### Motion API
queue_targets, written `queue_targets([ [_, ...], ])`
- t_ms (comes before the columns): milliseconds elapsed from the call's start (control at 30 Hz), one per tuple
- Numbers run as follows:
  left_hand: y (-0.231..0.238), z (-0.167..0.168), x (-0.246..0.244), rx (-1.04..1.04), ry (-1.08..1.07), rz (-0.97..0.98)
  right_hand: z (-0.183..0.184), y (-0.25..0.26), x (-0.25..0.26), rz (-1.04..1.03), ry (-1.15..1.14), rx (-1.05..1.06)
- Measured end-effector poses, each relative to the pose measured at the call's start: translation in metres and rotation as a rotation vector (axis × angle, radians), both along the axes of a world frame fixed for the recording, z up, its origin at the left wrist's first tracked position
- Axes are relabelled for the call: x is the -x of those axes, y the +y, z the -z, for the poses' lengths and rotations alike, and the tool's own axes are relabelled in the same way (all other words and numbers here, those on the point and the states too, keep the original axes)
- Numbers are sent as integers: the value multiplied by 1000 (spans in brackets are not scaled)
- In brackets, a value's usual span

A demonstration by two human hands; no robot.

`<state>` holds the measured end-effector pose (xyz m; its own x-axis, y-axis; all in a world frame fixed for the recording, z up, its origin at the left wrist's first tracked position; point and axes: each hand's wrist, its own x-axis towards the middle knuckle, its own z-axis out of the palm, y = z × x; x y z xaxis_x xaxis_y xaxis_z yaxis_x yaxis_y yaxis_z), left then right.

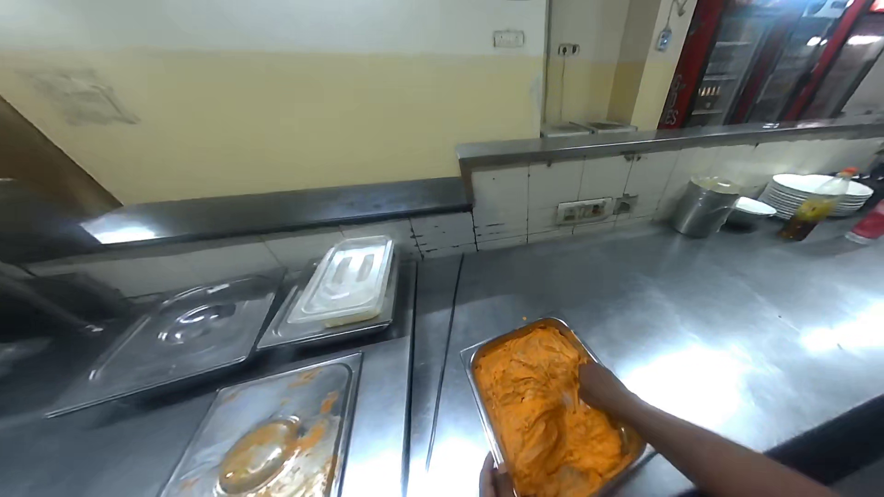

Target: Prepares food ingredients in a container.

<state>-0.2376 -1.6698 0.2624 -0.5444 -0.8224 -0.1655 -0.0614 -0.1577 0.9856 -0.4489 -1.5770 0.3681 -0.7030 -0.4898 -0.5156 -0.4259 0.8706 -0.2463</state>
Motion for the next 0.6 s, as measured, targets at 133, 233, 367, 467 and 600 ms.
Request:
queue_targets([
  [133, 2, -4, 1, -9, 20, -32, 22, 1, 13, -184, -2, -150],
  [233, 5, -6, 3, -30, 19, -57, 32, 26, -14, -226, -47, -183],
  [367, 6, -6, 5, -47, 23, -59, 13, 54, -42, -131, -178, -105],
  [467, 6, -8, 6, -48, 9, -50, 9, 62, -54, 42, -74, 136],
  [600, 4, -13, 16, -38, -11, -71, 34, 65, -51, 92, 31, 275],
])
